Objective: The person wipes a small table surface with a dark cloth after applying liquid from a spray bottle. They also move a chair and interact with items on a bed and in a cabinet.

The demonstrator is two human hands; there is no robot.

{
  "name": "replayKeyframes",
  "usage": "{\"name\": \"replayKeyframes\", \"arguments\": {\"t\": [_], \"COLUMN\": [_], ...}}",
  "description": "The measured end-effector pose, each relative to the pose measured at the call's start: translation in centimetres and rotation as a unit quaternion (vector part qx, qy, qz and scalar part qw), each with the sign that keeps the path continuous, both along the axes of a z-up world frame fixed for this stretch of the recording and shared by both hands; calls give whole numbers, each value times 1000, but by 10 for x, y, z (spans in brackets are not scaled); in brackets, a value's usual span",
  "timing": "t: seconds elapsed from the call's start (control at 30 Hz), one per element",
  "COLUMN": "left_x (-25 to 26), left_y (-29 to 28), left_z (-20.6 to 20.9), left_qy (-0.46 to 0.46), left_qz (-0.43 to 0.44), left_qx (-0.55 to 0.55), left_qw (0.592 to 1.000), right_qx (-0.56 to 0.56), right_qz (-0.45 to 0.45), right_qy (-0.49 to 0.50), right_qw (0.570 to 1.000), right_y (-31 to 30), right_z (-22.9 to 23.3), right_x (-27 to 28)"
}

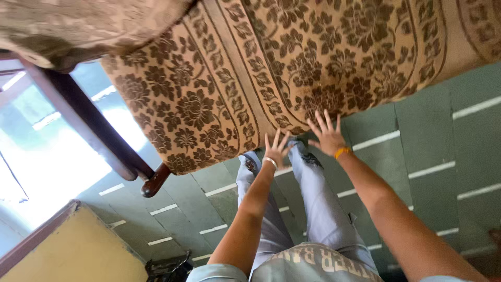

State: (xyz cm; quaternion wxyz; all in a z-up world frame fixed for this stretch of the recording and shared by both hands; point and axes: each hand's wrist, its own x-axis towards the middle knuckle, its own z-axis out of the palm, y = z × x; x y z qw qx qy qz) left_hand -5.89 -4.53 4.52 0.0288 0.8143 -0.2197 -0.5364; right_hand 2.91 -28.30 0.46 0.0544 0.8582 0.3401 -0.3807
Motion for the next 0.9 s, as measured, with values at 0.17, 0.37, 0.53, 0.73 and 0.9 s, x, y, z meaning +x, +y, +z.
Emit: {"name": "replayKeyframes", "arguments": {"t": [0.17, 0.37, 0.53, 0.73, 0.9], "left_x": [-47, 28, 74, 22, -46], "left_y": [18, 53, 73, 99, 147], "left_z": [43, 120, 220, 304, 335], "left_qy": [-168, -388, -460, -492, -508], "left_qz": [233, 366, 402, 454, 515], "left_qx": [-34, -59, -42, -16, 42], "left_qw": [957, 844, 790, 742, 689], "right_qx": [3, 242, 322, 338, 367], "right_qz": [-33, -157, -149, -123, -75], "right_qy": [93, -103, -118, -86, -39], "right_qw": [995, 952, 928, 929, 926], "right_y": [20, 96, 149, 176, 212], "right_z": [62, 147, 241, 313, 335], "right_x": [-14, 47, 98, 85, 33]}}
